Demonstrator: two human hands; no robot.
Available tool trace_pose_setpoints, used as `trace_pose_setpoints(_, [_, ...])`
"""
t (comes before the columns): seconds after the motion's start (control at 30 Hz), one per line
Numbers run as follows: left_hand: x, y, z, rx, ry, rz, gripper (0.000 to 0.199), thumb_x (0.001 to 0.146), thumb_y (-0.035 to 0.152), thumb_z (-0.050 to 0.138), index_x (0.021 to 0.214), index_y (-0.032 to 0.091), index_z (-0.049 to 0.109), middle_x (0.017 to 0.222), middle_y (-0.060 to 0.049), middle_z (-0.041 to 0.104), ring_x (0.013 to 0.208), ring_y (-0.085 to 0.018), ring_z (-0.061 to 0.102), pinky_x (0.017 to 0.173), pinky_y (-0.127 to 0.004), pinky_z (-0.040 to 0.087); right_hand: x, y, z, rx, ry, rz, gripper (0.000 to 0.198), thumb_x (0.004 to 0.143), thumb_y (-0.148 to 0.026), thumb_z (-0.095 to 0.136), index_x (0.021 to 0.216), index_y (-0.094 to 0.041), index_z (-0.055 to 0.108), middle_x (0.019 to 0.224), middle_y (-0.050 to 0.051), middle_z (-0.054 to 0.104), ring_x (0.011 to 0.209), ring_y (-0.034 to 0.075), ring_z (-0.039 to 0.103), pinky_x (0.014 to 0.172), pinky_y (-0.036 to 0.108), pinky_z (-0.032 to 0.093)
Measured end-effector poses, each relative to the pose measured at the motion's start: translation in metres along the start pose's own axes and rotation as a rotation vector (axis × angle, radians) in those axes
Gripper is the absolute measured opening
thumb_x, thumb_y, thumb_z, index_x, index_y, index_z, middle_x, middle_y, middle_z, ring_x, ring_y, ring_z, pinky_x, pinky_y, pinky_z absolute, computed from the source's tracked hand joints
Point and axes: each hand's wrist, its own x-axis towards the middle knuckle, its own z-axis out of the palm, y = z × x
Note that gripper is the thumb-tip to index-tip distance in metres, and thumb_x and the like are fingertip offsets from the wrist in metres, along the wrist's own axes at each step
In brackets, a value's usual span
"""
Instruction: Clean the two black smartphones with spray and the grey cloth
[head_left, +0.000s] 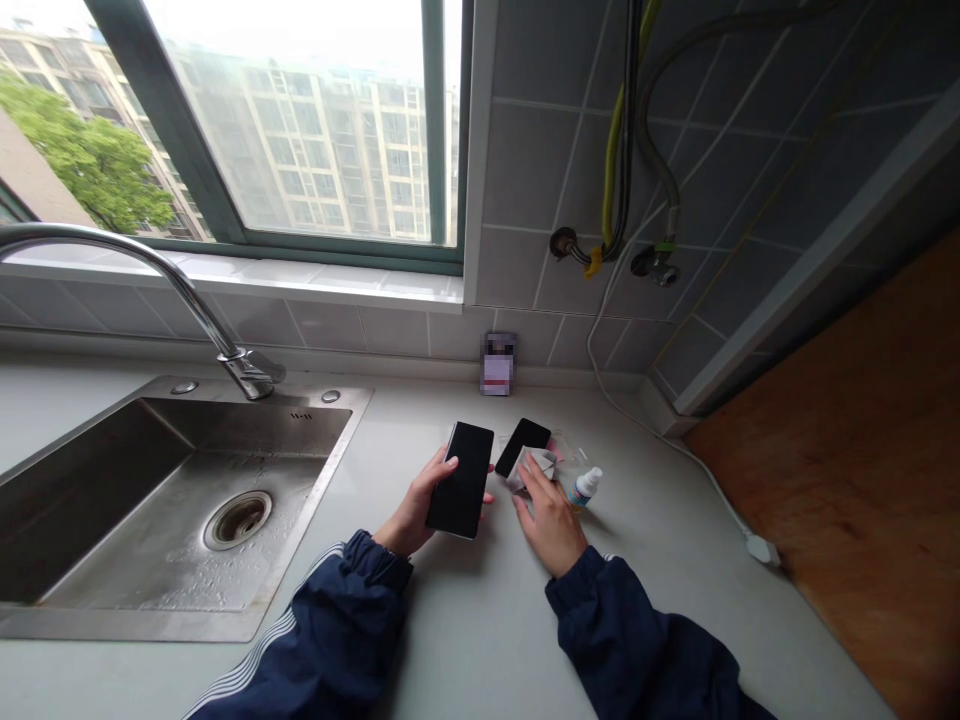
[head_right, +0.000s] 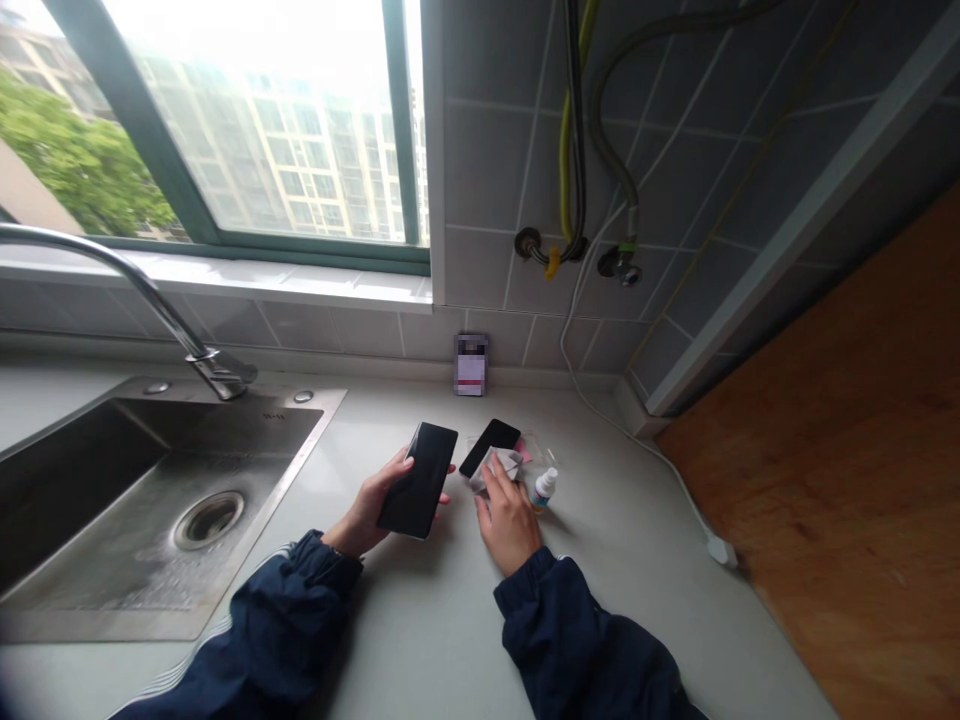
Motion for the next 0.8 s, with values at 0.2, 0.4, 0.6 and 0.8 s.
trace_pose_setpoints(0.2, [0.000, 0.000, 0.002, -0.024, -0.003, -0.014, 0.059, 0.095, 0.045, 0.057, 0.148, 0.024, 0.041, 0.135, -0.020, 0.063, 0.094, -0.034, 0.074, 0.072, -0.044, 0.062, 0.005, -0.003, 0.001, -0.025, 0.011, -0.007, 0.051, 0.095, -0.012, 0.047, 0.144, -0.017, 0.057, 0.155, 0.013, 0.048, 0.123, 0.031, 0.064, 0.103, 0.048, 0.055])
trace_pose_setpoints(0.4, [0.001, -0.001, 0.001, -0.044, 0.018, -0.035, 0.063, 0.095, 0.045, 0.056, 0.151, 0.022, 0.037, 0.131, -0.021, 0.065, 0.094, -0.036, 0.075, 0.071, -0.048, 0.063, 0.005, -0.006, 0.002, -0.021, 0.036, 0.003, 0.049, 0.095, -0.014, 0.049, 0.141, -0.019, 0.061, 0.155, 0.011, 0.049, 0.120, 0.031, 0.066, 0.102, 0.047, 0.056])
trace_pose_setpoints(0.6, [0.002, 0.004, 0.002, -0.114, 0.046, -0.042, 0.062, 0.096, 0.044, 0.055, 0.150, 0.018, 0.039, 0.133, -0.023, 0.064, 0.097, -0.037, 0.074, 0.072, -0.046, 0.063, 0.008, -0.011, -0.006, 0.197, 0.122, -0.072, 0.042, 0.102, -0.020, 0.043, 0.138, -0.015, 0.064, 0.147, 0.012, 0.058, 0.134, 0.027, 0.057, 0.114, 0.046, 0.047])
trace_pose_setpoints(0.8, [0.002, 0.005, -0.001, -0.148, 0.071, -0.010, 0.062, 0.095, 0.045, 0.055, 0.149, 0.017, 0.042, 0.134, -0.023, 0.065, 0.099, -0.037, 0.074, 0.075, -0.046, 0.063, -0.002, -0.026, -0.026, 0.576, 0.071, -0.126, 0.033, 0.101, -0.030, 0.055, 0.129, -0.021, 0.069, 0.123, 0.008, 0.074, 0.115, 0.025, 0.070, 0.102, 0.040, 0.056])
